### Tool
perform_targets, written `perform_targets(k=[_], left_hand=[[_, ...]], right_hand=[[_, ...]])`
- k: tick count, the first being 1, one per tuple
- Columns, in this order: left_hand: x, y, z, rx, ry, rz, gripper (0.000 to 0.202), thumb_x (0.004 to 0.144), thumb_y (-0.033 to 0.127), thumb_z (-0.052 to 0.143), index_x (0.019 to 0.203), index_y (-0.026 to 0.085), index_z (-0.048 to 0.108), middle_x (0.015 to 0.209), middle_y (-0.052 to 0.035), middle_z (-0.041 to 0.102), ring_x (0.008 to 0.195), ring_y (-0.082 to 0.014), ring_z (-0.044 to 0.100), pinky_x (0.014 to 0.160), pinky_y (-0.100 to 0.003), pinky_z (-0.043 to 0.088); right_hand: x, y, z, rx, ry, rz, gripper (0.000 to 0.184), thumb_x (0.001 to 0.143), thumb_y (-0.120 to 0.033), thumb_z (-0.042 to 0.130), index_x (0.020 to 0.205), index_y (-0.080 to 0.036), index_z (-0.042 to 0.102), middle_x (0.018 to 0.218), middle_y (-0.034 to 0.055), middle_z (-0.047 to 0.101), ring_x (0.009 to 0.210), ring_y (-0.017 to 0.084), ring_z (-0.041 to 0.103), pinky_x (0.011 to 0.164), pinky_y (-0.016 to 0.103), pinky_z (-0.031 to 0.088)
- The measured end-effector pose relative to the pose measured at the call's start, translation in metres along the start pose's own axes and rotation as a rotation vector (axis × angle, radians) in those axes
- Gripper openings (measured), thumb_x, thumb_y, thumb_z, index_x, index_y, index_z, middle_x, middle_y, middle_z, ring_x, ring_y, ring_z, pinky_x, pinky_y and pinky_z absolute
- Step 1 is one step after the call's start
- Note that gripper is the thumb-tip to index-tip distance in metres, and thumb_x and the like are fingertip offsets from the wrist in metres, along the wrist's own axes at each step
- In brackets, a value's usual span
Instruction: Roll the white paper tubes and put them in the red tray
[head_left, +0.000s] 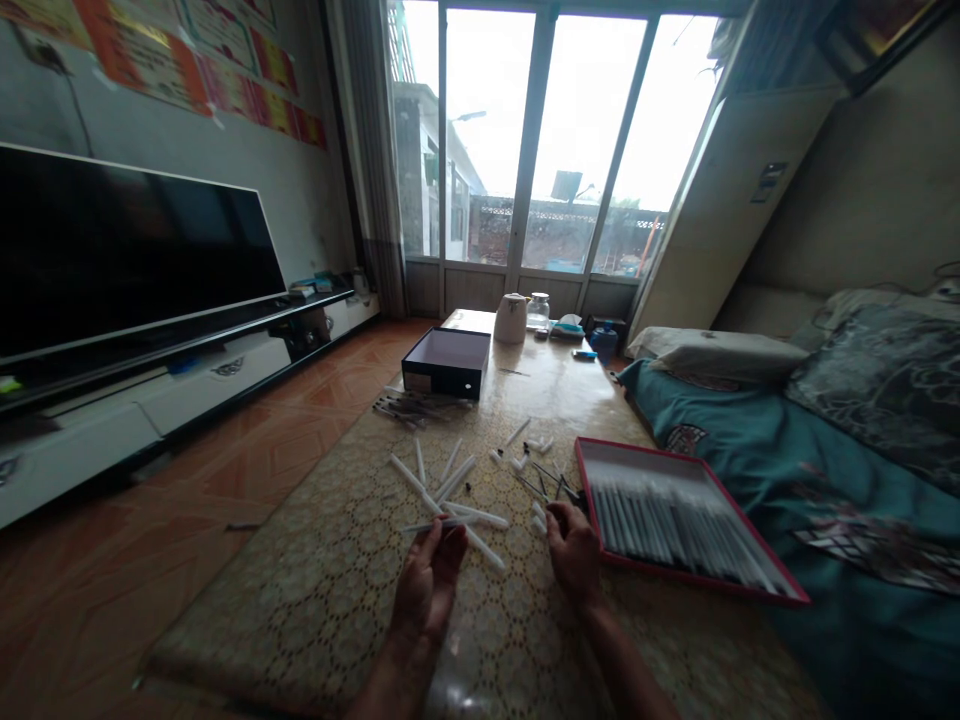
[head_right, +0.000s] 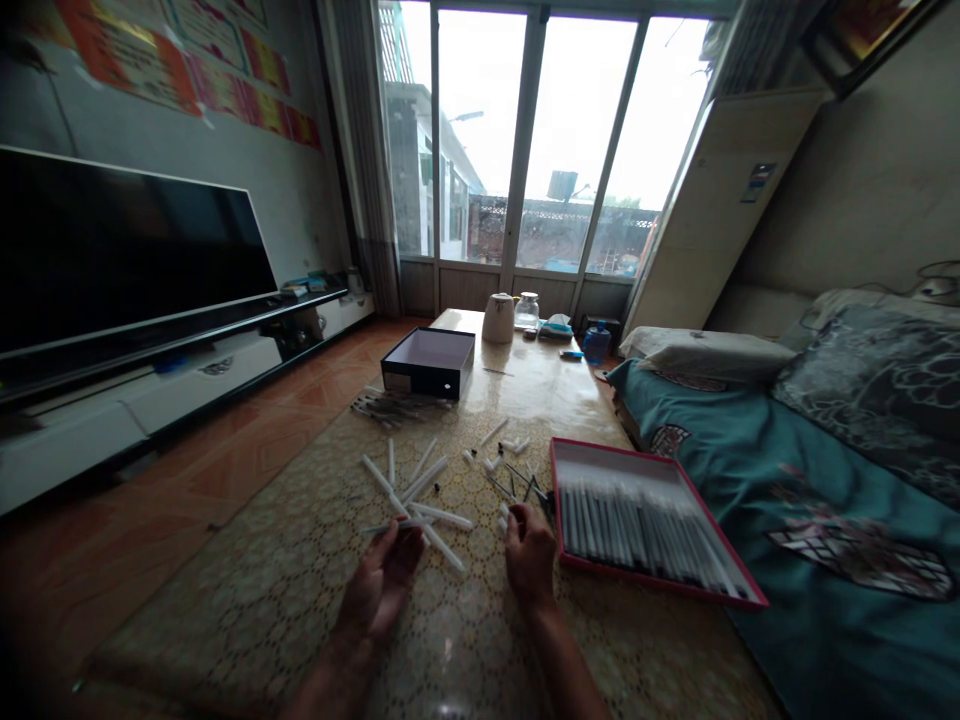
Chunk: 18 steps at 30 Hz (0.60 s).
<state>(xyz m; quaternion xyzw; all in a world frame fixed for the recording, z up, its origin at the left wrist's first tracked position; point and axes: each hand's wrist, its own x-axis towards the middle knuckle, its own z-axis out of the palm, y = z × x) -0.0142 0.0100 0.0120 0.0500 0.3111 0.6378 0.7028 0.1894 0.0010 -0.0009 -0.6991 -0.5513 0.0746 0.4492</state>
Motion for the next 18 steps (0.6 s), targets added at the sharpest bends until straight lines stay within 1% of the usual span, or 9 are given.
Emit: perform_targets(k=[3,6,8,11,14,16,18], left_hand=[[0.007,0.002,-0.008,0.11,-0.057,0.049,0.015,0.081,0.004,0.051,0.082,0.013,0.063,0.073,-0.0064,0.071,0.067,-0.0163,0.068,0.063,-0.028,0.057],[0.01,0.002,-0.012,0.145,-0.09,0.069,0.014,0.081,0.005,0.051,0.083,0.013,0.062,0.074,-0.0063,0.07,0.068,-0.0156,0.068,0.066,-0.029,0.057],[0.01,0.002,-0.013,0.149,-0.076,0.074,0.014,0.081,0.005,0.051,0.083,0.013,0.062,0.075,-0.0059,0.07,0.068,-0.015,0.068,0.065,-0.028,0.057],[0.009,0.001,-0.011,0.153,-0.025,0.073,0.014,0.081,0.005,0.051,0.083,0.013,0.062,0.075,-0.0056,0.069,0.066,-0.0146,0.067,0.063,-0.026,0.057],[0.01,0.001,-0.01,0.162,-0.012,0.07,0.014,0.081,0.005,0.052,0.084,0.013,0.062,0.078,-0.0058,0.069,0.067,-0.0144,0.067,0.064,-0.026,0.057],[0.01,0.001,-0.011,0.167,-0.015,0.074,0.014,0.081,0.005,0.052,0.084,0.013,0.063,0.079,-0.0057,0.069,0.069,-0.0143,0.067,0.065,-0.026,0.056],[0.011,0.001,-0.012,0.168,-0.007,0.076,0.015,0.081,0.005,0.052,0.084,0.014,0.063,0.079,-0.0053,0.069,0.07,-0.0141,0.067,0.066,-0.026,0.056]], right_hand=[[0.022,0.009,0.0,-0.195,-0.06,-0.035,0.022,0.083,-0.018,0.042,0.086,-0.015,0.064,0.087,0.0093,0.065,0.083,0.019,0.06,0.074,0.027,0.044],[0.041,0.013,0.003,-0.252,-0.116,-0.051,0.02,0.081,-0.013,0.044,0.082,-0.016,0.065,0.086,0.0091,0.064,0.084,0.019,0.059,0.074,0.025,0.042],[0.052,0.013,0.009,-0.279,-0.142,-0.06,0.021,0.082,-0.012,0.045,0.082,-0.017,0.065,0.086,0.0089,0.064,0.084,0.018,0.059,0.074,0.024,0.04],[0.071,0.013,0.024,-0.312,-0.17,-0.063,0.022,0.083,-0.012,0.044,0.086,-0.017,0.065,0.087,0.0085,0.064,0.082,0.017,0.059,0.072,0.023,0.039],[0.093,0.015,0.042,-0.329,-0.191,-0.069,0.025,0.082,-0.009,0.044,0.094,-0.018,0.064,0.095,0.0085,0.064,0.086,0.016,0.058,0.072,0.021,0.037],[0.108,0.016,0.054,-0.336,-0.204,-0.07,0.026,0.081,-0.007,0.044,0.092,-0.018,0.064,0.096,0.0085,0.063,0.087,0.016,0.057,0.072,0.021,0.036],[0.121,0.017,0.064,-0.339,-0.218,-0.06,0.024,0.081,-0.007,0.044,0.085,-0.017,0.065,0.091,0.009,0.063,0.084,0.016,0.056,0.07,0.021,0.035]])
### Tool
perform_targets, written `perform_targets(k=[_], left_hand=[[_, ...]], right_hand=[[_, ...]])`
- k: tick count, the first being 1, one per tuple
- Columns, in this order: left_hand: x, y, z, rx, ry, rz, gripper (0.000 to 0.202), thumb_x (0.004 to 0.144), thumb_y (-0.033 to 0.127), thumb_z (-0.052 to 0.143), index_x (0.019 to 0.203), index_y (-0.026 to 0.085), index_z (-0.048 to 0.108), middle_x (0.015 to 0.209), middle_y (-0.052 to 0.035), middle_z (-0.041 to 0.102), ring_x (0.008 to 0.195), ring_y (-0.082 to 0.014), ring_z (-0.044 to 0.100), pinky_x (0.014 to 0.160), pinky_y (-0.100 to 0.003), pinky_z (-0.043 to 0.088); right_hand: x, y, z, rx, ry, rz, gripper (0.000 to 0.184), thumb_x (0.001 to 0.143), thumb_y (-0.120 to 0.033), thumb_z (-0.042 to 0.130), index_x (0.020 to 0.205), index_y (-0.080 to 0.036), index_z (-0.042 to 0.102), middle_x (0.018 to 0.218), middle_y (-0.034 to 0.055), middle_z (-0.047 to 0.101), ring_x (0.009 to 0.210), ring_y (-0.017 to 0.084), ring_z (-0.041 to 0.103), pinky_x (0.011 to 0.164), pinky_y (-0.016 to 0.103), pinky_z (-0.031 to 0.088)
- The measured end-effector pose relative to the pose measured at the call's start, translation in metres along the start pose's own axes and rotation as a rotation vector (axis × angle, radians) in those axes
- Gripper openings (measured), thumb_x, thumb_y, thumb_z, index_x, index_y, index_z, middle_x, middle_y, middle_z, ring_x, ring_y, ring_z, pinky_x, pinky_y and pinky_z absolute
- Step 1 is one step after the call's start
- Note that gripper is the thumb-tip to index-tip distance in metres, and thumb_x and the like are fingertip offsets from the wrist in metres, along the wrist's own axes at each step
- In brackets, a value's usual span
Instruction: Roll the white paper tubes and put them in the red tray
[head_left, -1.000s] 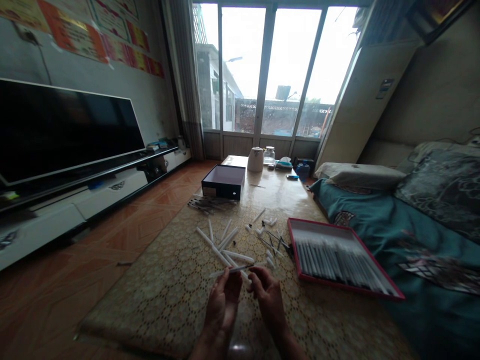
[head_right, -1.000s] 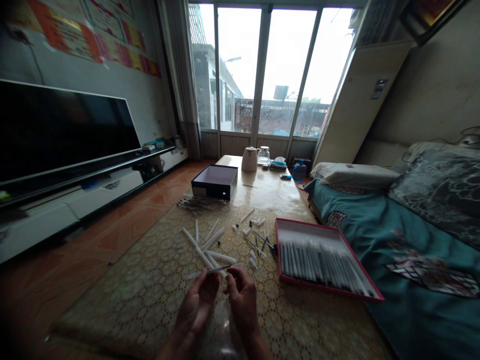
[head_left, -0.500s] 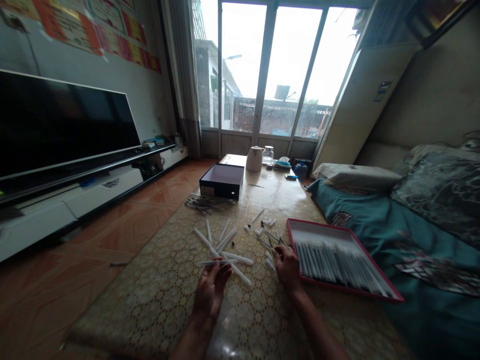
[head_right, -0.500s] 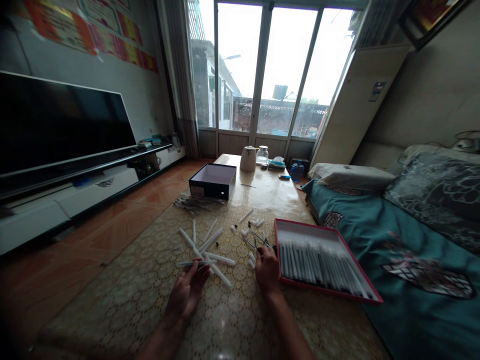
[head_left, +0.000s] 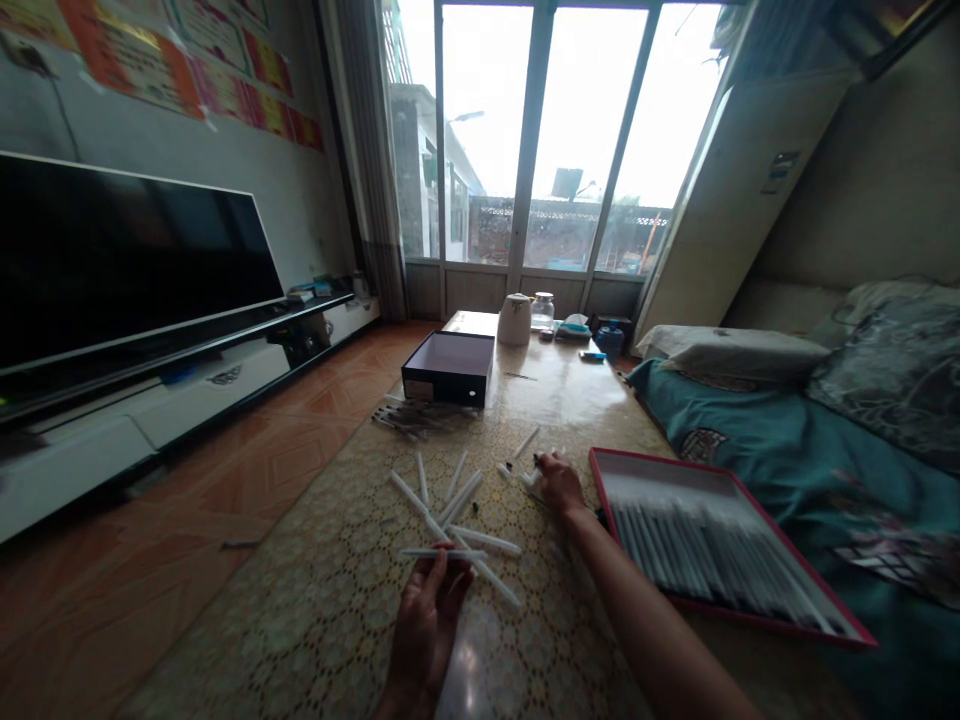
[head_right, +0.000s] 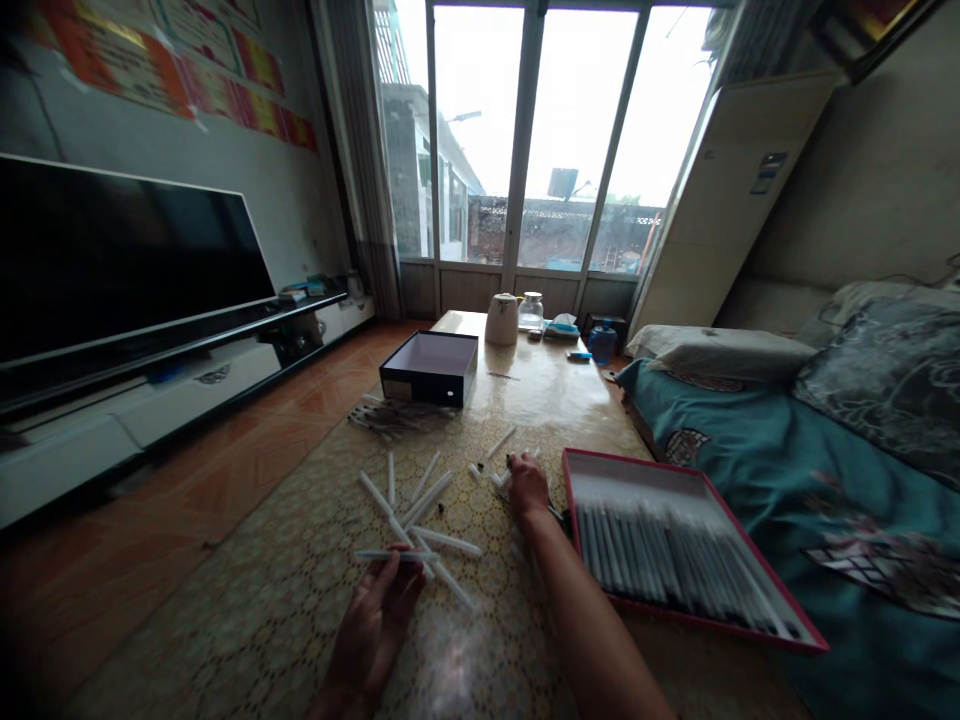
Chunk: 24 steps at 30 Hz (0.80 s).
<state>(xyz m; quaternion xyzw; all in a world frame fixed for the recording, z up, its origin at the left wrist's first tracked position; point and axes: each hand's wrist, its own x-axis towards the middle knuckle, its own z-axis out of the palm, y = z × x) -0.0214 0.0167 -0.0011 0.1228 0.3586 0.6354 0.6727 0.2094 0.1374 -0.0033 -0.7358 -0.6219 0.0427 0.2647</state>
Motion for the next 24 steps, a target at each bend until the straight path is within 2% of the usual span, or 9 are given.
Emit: perform_targets(k=[4,7,10,13,15,18,21,23,24], left_hand=[[0.001,-0.001,-0.002,-0.009,0.016,-0.016,0.015,0.081,0.005,0.052,0.086,0.014,0.063,0.082,-0.0053,0.069,0.073,-0.0144,0.066,0.067,-0.027,0.056],[0.002,-0.002,-0.005,-0.007,0.013,-0.016,0.014,0.08,0.006,0.054,0.086,0.015,0.063,0.083,-0.0051,0.068,0.073,-0.0141,0.066,0.067,-0.027,0.056],[0.003,-0.003,-0.007,-0.006,-0.008,-0.013,0.013,0.078,0.007,0.057,0.086,0.015,0.063,0.082,-0.0047,0.068,0.073,-0.0142,0.066,0.068,-0.028,0.056],[0.004,-0.004,-0.007,-0.003,-0.026,-0.014,0.012,0.075,0.009,0.062,0.085,0.015,0.064,0.082,-0.0044,0.068,0.073,-0.0145,0.066,0.069,-0.028,0.056],[0.004,-0.005,-0.006,0.006,-0.035,-0.018,0.014,0.071,0.012,0.067,0.085,0.015,0.064,0.082,-0.0041,0.068,0.073,-0.0146,0.066,0.07,-0.027,0.055],[0.001,-0.005,-0.001,0.048,-0.082,-0.004,0.018,0.066,0.016,0.072,0.083,0.015,0.065,0.079,-0.0031,0.069,0.071,-0.0142,0.066,0.07,-0.026,0.054],[-0.005,-0.004,0.003,0.129,-0.187,0.021,0.018,0.066,0.019,0.073,0.082,0.014,0.065,0.076,-0.0031,0.069,0.07,-0.0145,0.066,0.071,-0.026,0.053],[-0.008,-0.003,0.005,0.187,-0.254,0.025,0.017,0.067,0.019,0.072,0.082,0.013,0.066,0.075,-0.0036,0.07,0.07,-0.0145,0.066,0.071,-0.025,0.052],[-0.009,-0.003,0.006,0.205,-0.276,0.023,0.015,0.068,0.019,0.071,0.081,0.013,0.066,0.075,-0.0038,0.07,0.07,-0.0143,0.066,0.071,-0.025,0.051]], right_hand=[[0.02,-0.002,0.009,0.024,-0.033,0.042,0.021,0.081,-0.009,0.044,0.076,-0.016,0.064,0.082,0.0094,0.063,0.073,0.015,0.056,0.062,0.022,0.034],[0.029,-0.004,0.011,0.068,-0.052,0.078,0.018,0.076,-0.005,0.048,0.07,-0.014,0.062,0.077,0.0102,0.063,0.068,0.015,0.055,0.058,0.023,0.032],[0.031,-0.006,0.004,0.148,-0.052,0.1,0.014,0.071,-0.004,0.053,0.065,-0.014,0.061,0.072,0.0099,0.063,0.066,0.015,0.056,0.057,0.023,0.033],[0.021,-0.008,-0.01,0.268,-0.003,0.11,0.009,0.072,-0.008,0.055,0.074,-0.014,0.061,0.073,0.0092,0.064,0.068,0.017,0.058,0.059,0.024,0.035],[0.002,-0.012,-0.021,0.371,0.037,0.112,0.013,0.075,-0.014,0.054,0.086,-0.014,0.061,0.076,0.0085,0.065,0.07,0.017,0.059,0.061,0.025,0.038],[-0.044,-0.02,-0.033,0.547,0.041,0.1,0.023,0.08,-0.026,0.051,0.098,-0.015,0.06,0.078,0.0061,0.066,0.069,0.017,0.061,0.061,0.025,0.043],[-0.099,-0.031,-0.034,0.712,0.005,0.106,0.031,0.081,-0.04,0.05,0.093,-0.014,0.061,0.076,0.0068,0.067,0.064,0.016,0.062,0.055,0.025,0.045],[-0.129,-0.037,-0.029,1.097,0.006,0.178,0.032,0.076,-0.044,0.058,0.088,-0.015,0.062,0.076,0.0065,0.066,0.062,0.016,0.06,0.052,0.025,0.045],[-0.141,-0.04,-0.026,1.212,0.025,0.209,0.03,0.072,-0.043,0.063,0.083,-0.015,0.062,0.071,0.0042,0.064,0.059,0.014,0.058,0.051,0.023,0.044]])
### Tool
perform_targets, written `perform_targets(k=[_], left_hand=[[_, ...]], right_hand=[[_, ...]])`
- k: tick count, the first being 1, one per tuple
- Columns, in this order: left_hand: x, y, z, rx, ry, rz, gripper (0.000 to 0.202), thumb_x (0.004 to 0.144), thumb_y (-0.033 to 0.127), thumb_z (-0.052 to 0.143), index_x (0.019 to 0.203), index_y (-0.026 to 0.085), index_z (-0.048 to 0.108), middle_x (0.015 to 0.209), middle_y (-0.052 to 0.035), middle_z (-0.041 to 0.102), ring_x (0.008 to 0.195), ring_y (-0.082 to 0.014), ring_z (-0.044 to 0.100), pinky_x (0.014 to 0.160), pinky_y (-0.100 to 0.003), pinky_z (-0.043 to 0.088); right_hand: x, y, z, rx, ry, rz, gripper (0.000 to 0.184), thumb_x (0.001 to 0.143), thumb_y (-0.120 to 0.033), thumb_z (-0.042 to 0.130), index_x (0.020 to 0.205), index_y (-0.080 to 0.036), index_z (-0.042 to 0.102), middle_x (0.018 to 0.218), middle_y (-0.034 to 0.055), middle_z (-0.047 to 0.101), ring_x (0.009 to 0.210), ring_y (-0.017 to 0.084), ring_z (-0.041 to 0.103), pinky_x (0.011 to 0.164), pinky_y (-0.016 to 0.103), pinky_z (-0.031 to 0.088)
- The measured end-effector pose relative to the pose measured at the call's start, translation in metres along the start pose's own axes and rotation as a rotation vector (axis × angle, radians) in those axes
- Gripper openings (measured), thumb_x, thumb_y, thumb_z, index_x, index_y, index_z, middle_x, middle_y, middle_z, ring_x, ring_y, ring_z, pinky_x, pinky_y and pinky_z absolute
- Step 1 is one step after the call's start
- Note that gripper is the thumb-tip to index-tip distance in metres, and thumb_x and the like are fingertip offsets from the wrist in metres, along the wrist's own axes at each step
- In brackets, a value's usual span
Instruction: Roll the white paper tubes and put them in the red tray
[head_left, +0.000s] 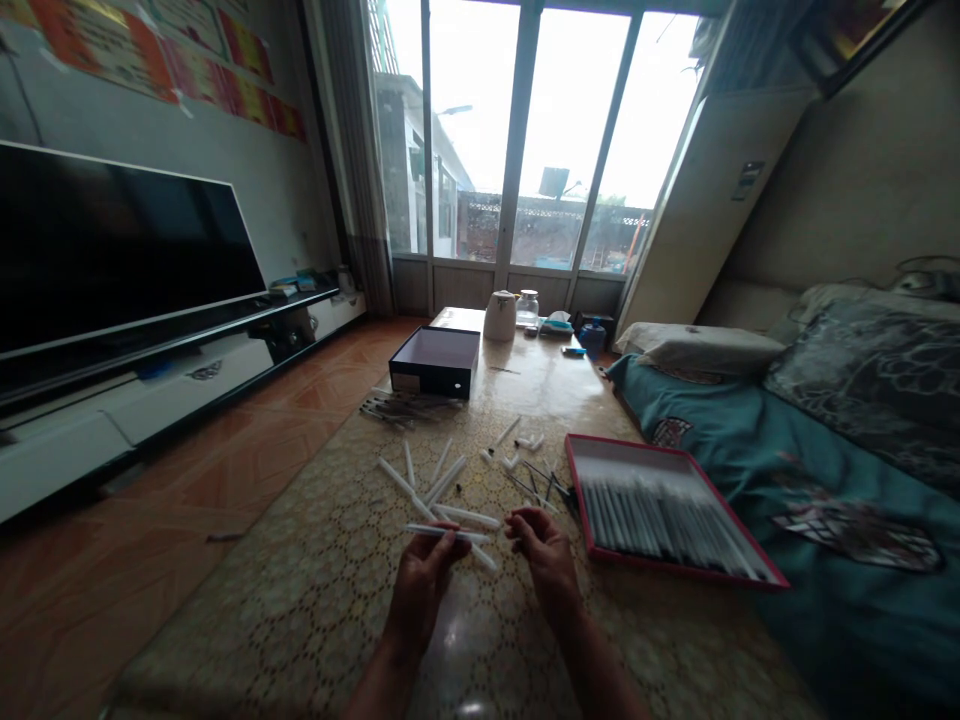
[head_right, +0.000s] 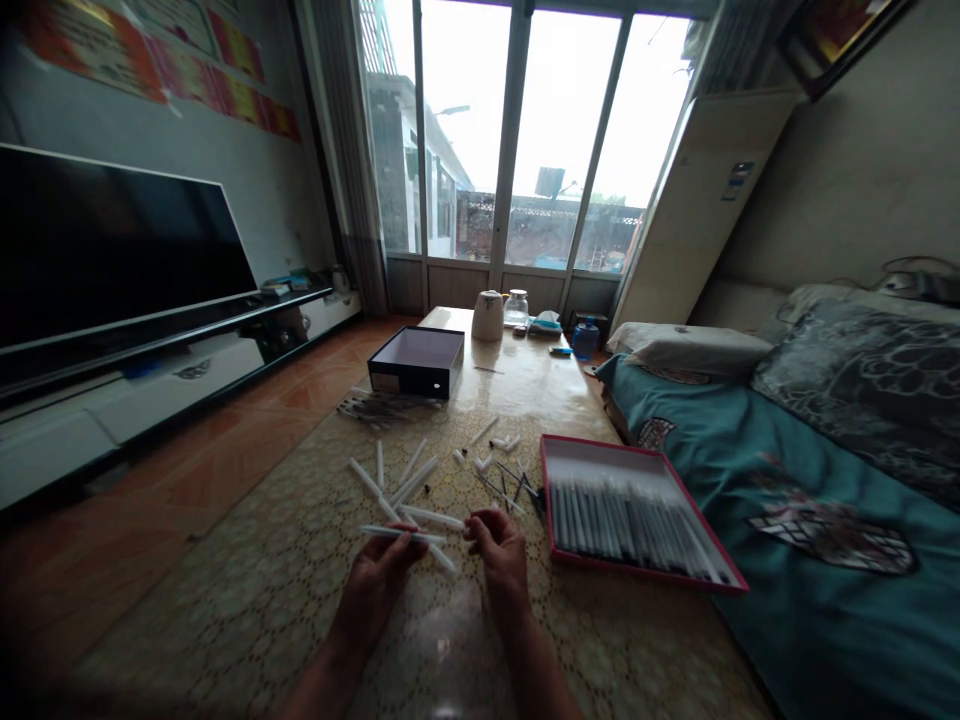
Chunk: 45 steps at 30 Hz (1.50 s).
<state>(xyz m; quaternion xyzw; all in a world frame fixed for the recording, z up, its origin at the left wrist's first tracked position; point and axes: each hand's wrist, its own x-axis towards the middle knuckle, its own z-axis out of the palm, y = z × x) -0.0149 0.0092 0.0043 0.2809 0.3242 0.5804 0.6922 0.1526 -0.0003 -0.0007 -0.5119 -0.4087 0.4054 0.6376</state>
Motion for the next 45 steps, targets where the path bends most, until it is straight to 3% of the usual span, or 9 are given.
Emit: perform_targets(k=[4,12,45], left_hand=[[-0.003,0.002,0.001,-0.008,-0.044,-0.005,0.013,0.069,0.019,0.07,0.08,0.014,0.066,0.075,-0.0039,0.07,0.072,-0.0148,0.066,0.074,-0.026,0.05],[-0.003,0.003,0.003,0.014,-0.033,0.008,0.016,0.065,0.022,0.073,0.077,0.013,0.067,0.075,-0.0056,0.07,0.072,-0.0167,0.066,0.073,-0.029,0.051],[-0.006,0.005,0.005,0.118,-0.079,0.009,0.018,0.065,0.024,0.073,0.079,0.014,0.068,0.077,-0.0059,0.071,0.071,-0.0183,0.066,0.071,-0.03,0.05]], right_hand=[[-0.024,0.01,0.004,0.19,0.064,0.012,0.024,0.069,-0.038,0.069,0.078,-0.018,0.061,0.059,-0.0041,0.053,0.047,0.007,0.044,0.044,0.019,0.036],[-0.031,0.007,0.008,0.046,-0.064,-0.042,0.022,0.073,-0.033,0.065,0.088,-0.017,0.062,0.074,0.0024,0.062,0.06,0.014,0.057,0.055,0.025,0.045],[-0.033,0.006,0.011,-0.087,-0.053,-0.025,0.021,0.072,-0.036,0.063,0.081,-0.017,0.065,0.066,0.0008,0.062,0.052,0.011,0.052,0.051,0.023,0.044]])
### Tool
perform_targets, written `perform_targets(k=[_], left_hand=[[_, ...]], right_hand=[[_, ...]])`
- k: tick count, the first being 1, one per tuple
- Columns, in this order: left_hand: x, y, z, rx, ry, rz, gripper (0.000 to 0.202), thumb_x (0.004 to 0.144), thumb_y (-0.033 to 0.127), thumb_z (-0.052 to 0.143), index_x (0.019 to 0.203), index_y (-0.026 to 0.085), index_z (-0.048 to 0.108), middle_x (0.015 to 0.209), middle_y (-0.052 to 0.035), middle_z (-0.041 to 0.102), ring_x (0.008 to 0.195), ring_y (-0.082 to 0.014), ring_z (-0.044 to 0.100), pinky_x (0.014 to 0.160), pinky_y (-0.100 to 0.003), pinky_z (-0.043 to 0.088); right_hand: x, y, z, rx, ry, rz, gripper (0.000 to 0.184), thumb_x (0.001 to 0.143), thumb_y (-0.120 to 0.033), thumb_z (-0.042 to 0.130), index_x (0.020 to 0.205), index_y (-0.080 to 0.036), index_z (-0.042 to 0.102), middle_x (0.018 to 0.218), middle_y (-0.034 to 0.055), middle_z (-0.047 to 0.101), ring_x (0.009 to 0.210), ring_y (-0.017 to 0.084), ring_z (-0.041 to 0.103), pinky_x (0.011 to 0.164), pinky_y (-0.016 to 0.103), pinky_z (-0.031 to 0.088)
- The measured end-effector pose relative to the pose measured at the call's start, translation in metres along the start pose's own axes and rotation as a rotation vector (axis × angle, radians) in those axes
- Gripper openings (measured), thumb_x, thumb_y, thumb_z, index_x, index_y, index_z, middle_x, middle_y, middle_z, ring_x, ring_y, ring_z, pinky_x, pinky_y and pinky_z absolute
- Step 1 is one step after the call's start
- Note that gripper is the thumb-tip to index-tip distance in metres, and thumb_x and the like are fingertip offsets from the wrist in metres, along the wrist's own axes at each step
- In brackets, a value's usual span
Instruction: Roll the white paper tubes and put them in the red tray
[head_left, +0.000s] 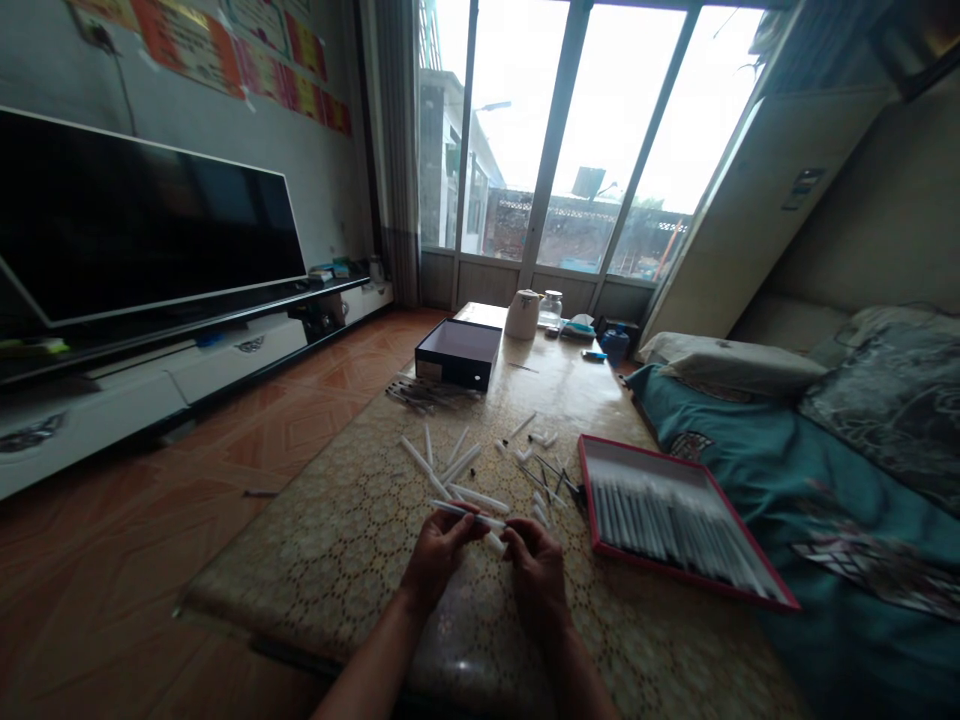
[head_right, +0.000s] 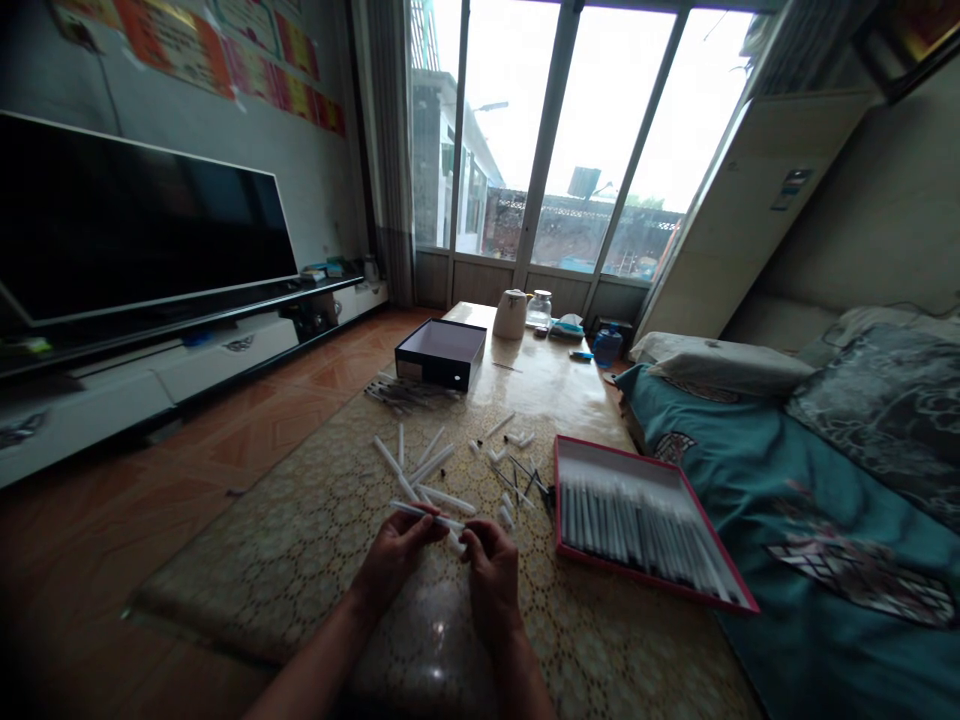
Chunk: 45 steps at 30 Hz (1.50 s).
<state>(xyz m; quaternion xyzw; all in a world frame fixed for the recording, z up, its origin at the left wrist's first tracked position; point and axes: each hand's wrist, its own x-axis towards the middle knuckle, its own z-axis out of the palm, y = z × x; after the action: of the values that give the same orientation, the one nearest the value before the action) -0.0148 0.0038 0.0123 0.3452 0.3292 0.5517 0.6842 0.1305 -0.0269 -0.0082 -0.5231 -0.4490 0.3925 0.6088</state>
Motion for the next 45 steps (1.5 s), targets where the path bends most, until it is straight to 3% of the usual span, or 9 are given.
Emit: perform_targets(k=[8,14,18,23,30,33,36,42,45], left_hand=[[0.0,-0.0005,0.0001,0.003,-0.005,0.008,0.02,0.064,0.026,0.074,0.078,0.013,0.067,0.077,-0.0067,0.071,0.071,-0.0189,0.066,0.071,-0.03,0.05],[-0.0003,-0.0009,-0.0018,0.001,-0.029,-0.001,0.019,0.065,0.026,0.073,0.078,0.013,0.068,0.075,-0.0064,0.07,0.07,-0.0186,0.066,0.073,-0.031,0.05],[0.0006,-0.0019,-0.0025,-0.032,0.007,-0.025,0.021,0.063,0.026,0.075,0.077,0.014,0.068,0.074,-0.0055,0.07,0.069,-0.0181,0.066,0.072,-0.03,0.05],[0.003,-0.0055,-0.0036,-0.063,0.037,-0.018,0.022,0.063,0.027,0.075,0.078,0.013,0.067,0.074,-0.0055,0.071,0.068,-0.018,0.067,0.07,-0.03,0.051],[0.0006,-0.0027,-0.0036,-0.005,-0.025,-0.02,0.022,0.063,0.026,0.075,0.079,0.013,0.068,0.075,-0.0066,0.071,0.069,-0.0187,0.067,0.072,-0.031,0.05],[0.0009,-0.0038,-0.0045,-0.012,-0.009,-0.014,0.021,0.065,0.026,0.073,0.08,0.013,0.068,0.076,-0.0064,0.071,0.07,-0.0182,0.066,0.072,-0.03,0.05],[0.002,-0.0057,-0.0057,-0.029,-0.004,-0.009,0.02,0.067,0.026,0.072,0.082,0.013,0.067,0.077,-0.0063,0.07,0.071,-0.0185,0.067,0.072,-0.03,0.05],[0.0025,-0.0067,-0.0072,0.005,-0.044,-0.013,0.02,0.067,0.025,0.072,0.082,0.013,0.067,0.075,-0.0059,0.07,0.071,-0.0181,0.066,0.073,-0.03,0.05],[0.0034,-0.0075,-0.0078,-0.007,-0.029,-0.018,0.02,0.067,0.026,0.073,0.081,0.014,0.067,0.076,-0.0055,0.07,0.07,-0.0173,0.066,0.072,-0.029,0.05]], right_hand=[[-0.0006,-0.0004,0.0004,0.037,-0.021,0.046,0.026,0.073,-0.039,0.063,0.086,-0.017,0.063,0.069,0.001,0.063,0.053,0.012,0.053,0.052,0.024,0.043],[-0.003,0.0029,0.0003,-0.198,-0.026,-0.077,0.03,0.082,-0.046,0.05,0.069,-0.019,0.055,0.057,-0.004,0.048,0.053,0.011,0.043,0.05,0.021,0.034],[-0.0037,0.0038,0.0019,-0.223,-0.039,-0.106,0.037,0.085,-0.052,0.041,0.068,-0.02,0.053,0.055,-0.0037,0.047,0.051,0.011,0.042,0.048,0.022,0.032],[-0.0039,0.0011,0.0035,-0.167,-0.058,-0.074,0.03,0.085,-0.048,0.043,0.089,-0.021,0.054,0.063,-0.0025,0.054,0.052,0.012,0.047,0.05,0.022,0.036],[-0.0043,0.0056,0.004,-0.287,-0.024,-0.129,0.035,0.088,-0.048,0.038,0.067,-0.021,0.049,0.056,-0.0036,0.048,0.05,0.011,0.044,0.05,0.022,0.033],[-0.0052,0.0022,0.0045,-0.256,-0.054,-0.106,0.036,0.09,-0.047,0.032,0.075,-0.021,0.052,0.059,-0.0026,0.051,0.05,0.012,0.046,0.051,0.022,0.034],[-0.0061,-0.0016,0.0046,-0.256,-0.061,-0.111,0.027,0.09,-0.044,0.037,0.087,-0.021,0.052,0.064,-0.0024,0.054,0.053,0.012,0.047,0.052,0.022,0.035],[-0.0049,0.0035,0.0033,-0.346,-0.074,-0.127,0.038,0.091,-0.044,0.034,0.066,-0.02,0.049,0.054,-0.0039,0.045,0.051,0.011,0.043,0.051,0.022,0.032],[-0.0048,0.004,0.0035,-0.313,-0.064,-0.119,0.037,0.091,-0.045,0.032,0.072,-0.02,0.052,0.057,-0.003,0.049,0.051,0.012,0.045,0.052,0.022,0.033]])
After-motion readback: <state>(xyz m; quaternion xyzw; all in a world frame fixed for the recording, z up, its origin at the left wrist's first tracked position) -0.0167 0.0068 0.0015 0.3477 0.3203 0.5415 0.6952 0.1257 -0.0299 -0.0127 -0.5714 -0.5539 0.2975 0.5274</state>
